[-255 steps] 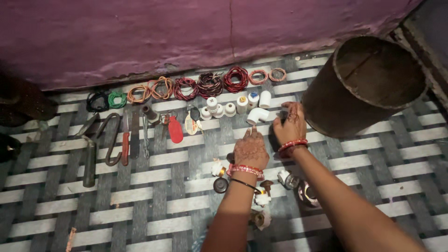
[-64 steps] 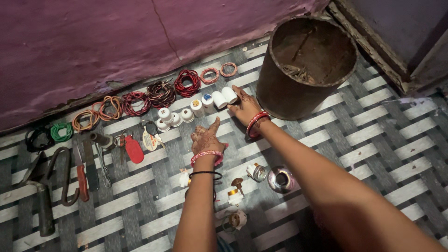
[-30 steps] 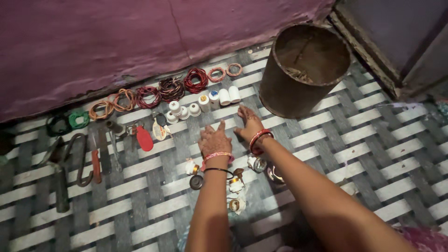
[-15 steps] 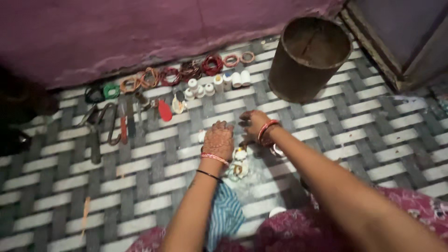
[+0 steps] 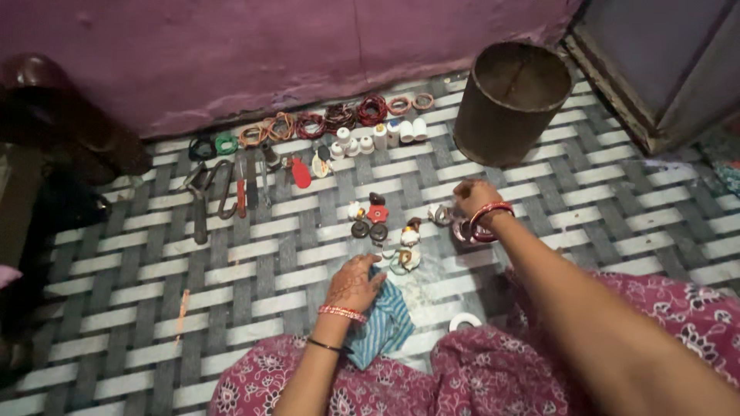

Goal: The person wraps adhesive tape around white cylindrical components and attaches them to a blue fabric strip using metal rings and connectors.

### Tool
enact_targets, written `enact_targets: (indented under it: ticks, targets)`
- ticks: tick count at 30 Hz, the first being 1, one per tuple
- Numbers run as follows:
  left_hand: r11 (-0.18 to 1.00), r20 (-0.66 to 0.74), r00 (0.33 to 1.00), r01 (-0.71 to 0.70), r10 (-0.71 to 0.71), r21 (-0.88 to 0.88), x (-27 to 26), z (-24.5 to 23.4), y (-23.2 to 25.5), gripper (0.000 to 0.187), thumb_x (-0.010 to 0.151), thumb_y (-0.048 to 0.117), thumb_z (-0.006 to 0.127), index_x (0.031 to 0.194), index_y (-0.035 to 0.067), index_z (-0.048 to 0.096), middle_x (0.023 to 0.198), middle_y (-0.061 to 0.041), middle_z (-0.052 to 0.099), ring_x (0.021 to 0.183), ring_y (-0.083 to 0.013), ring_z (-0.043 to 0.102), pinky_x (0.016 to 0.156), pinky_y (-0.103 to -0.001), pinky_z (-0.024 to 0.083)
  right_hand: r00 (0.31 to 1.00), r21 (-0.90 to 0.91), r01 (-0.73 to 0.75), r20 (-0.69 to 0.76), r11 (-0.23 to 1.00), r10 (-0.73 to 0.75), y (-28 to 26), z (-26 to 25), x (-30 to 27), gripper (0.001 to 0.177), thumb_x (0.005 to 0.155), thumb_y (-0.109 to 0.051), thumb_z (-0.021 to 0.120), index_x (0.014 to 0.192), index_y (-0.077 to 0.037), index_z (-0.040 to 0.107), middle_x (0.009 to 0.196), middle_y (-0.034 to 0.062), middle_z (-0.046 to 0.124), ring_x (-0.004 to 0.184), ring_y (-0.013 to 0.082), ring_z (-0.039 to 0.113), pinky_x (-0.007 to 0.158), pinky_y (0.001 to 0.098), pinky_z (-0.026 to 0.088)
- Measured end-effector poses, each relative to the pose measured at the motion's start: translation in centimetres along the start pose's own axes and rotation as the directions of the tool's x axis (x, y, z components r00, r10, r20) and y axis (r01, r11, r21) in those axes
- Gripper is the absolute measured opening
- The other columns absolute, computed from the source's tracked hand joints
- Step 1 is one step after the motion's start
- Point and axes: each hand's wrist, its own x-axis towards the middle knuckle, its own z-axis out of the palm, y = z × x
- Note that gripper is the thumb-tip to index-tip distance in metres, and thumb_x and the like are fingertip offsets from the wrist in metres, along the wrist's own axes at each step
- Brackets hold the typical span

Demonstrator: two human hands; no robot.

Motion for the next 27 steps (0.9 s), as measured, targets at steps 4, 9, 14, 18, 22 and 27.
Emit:
enact_targets:
  ticks: [4,9,14,18,22,27]
  targets:
    - [0.999,0.004,0.999,0.038,-0.038,-0.032,-3.3,-0.8,0.6,0.038,0.087,0.032,0.073,0.121,0.014,0.069,0.120,-0.017,0.068,0.114,-0.0368,0.063,0.097,-0.046,0.051,0.999,-0.014,0.027,0.019,1.000,-0.027,0.0,-0.4,-1.0,0.039,0.078,-0.022,0.078,0.112,-0.003,0.072,0.120,0.0148,0.073,0.114,0.0301,0.069,0.102,0.0369,0.052]
    - [0.998,-0.073,0.997,0.019,-0.014,0.062,-3.9,0.0,0.8,0.040,0.087,0.032,0.072,0.122,0.014,0.067,0.118,-0.016,0.068,0.112,-0.0367,0.063,0.094,-0.048,0.052,0.981,-0.136,0.194,0.016,0.971,-0.194,-0.9,2.9,-1.6,0.056,0.075,-0.024,0.082,0.125,-0.004,0.065,0.122,0.0220,0.067,0.117,0.0382,0.061,0.100,0.0437,0.048]
    - [0.999,-0.127,0.992,-0.020,0.025,0.046,-2.7,1.1,0.2,0.040,0.088,0.030,0.071,0.124,0.013,0.065,0.118,-0.016,0.068,0.112,-0.0371,0.063,0.093,-0.049,0.051,0.957,-0.278,0.270,0.181,0.922,-0.226,-1.5,4.7,-2.3,0.049,0.086,-0.032,0.078,0.122,-0.004,0.062,0.117,0.0217,0.071,0.116,0.0386,0.066,0.099,0.0458,0.053]
    - [0.997,-0.077,0.997,0.026,-0.020,0.078,-2.2,1.8,0.2,0.040,0.088,0.030,0.070,0.124,0.014,0.065,0.119,-0.014,0.067,0.113,-0.0357,0.062,0.094,-0.048,0.051,0.945,-0.253,0.263,0.261,0.931,-0.196,-4.4,5.2,-4.2,0.074,0.072,-0.040,0.085,0.126,-0.002,0.051,0.112,0.0222,0.071,0.107,0.0404,0.067,0.091,0.0474,0.054]
    - [0.995,-0.079,0.997,0.026,-0.019,0.094,-1.7,2.5,-0.1,0.041,0.087,0.031,0.071,0.124,0.014,0.065,0.118,-0.015,0.067,0.113,-0.0355,0.062,0.095,-0.048,0.051,0.923,-0.201,0.281,0.324,0.938,-0.207,-7.2,5.3,-5.3,0.074,0.075,-0.046,0.082,0.124,-0.002,0.048,0.104,0.0244,0.071,0.104,0.0415,0.068,0.087,0.0492,0.055]
    - [0.996,-0.125,0.992,-0.003,0.014,0.088,-1.5,3.0,-1.0,0.040,0.087,0.031,0.071,0.123,0.014,0.065,0.119,-0.014,0.067,0.113,-0.0352,0.062,0.093,-0.048,0.052,0.936,-0.301,0.277,0.299,0.913,-0.185,-9.0,5.0,-5.7,0.063,0.077,-0.038,0.075,0.122,-0.001,0.052,0.105,0.0225,0.073,0.100,0.0399,0.071,0.084,0.0503,0.058]
